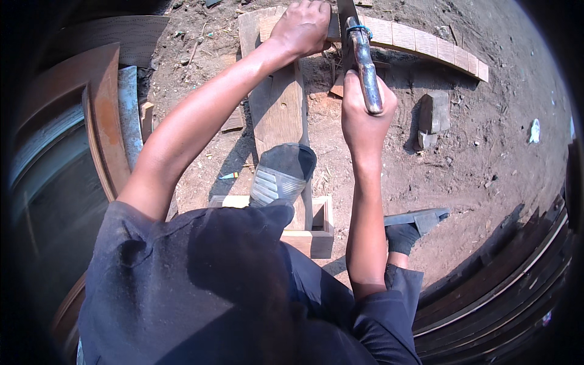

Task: The person sits on the ground and uses a hand saw to cut a small piece of wood resting on a wooden support. The person holds the wood with the left hand and saws with the right hand, periodically adjusting the wood's position.

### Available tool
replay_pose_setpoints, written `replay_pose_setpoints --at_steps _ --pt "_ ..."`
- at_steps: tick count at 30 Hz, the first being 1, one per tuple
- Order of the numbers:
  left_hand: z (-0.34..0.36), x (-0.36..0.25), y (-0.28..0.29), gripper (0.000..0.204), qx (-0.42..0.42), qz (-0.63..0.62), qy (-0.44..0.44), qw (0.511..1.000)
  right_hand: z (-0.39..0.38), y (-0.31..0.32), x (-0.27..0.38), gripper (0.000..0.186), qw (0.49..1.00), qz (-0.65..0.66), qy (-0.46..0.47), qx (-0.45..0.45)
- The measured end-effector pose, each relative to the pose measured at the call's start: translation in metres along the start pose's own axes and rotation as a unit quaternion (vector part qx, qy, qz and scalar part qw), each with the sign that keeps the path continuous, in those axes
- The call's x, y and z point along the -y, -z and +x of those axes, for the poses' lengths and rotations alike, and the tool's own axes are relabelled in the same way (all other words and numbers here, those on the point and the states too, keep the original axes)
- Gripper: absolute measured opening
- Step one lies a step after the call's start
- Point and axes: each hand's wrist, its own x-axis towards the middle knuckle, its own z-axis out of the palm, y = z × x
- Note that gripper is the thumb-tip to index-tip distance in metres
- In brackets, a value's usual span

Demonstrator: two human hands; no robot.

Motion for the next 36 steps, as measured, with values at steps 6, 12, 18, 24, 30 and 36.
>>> replay_pose_setpoints --at_steps 6,12,18,24,30,36 --pt "-0.001 0.007 -0.009 0.050 -0.088 -0.021 -0.040 0.995 -0.095 0.045 -0.031 0.012 0.994 -0.105 0.026 0.005" --pt "0.000 -0.001 -0.003 0.046 -0.038 -0.046 -0.019 0.998 0.005 0.003 -0.007 0.019 1.000 0.017 0.025 -0.008" --pt "-0.002 0.006 -0.014 0.046 -0.061 -0.019 -0.024 0.998 -0.052 0.020 -0.018 0.004 0.997 -0.072 0.030 0.010" --pt "-0.005 0.006 -0.011 0.049 -0.057 -0.029 -0.020 0.998 -0.047 0.021 -0.011 0.007 0.998 -0.048 0.029 0.010" --pt "0.003 0.000 0.002 0.051 -0.070 -0.054 -0.038 0.995 0.002 -0.003 -0.004 0.020 1.000 0.008 0.024 -0.016" --pt "0.001 0.009 -0.008 0.042 -0.057 -0.032 -0.023 0.998 -0.088 0.031 -0.013 0.007 0.997 -0.074 0.030 -0.004"
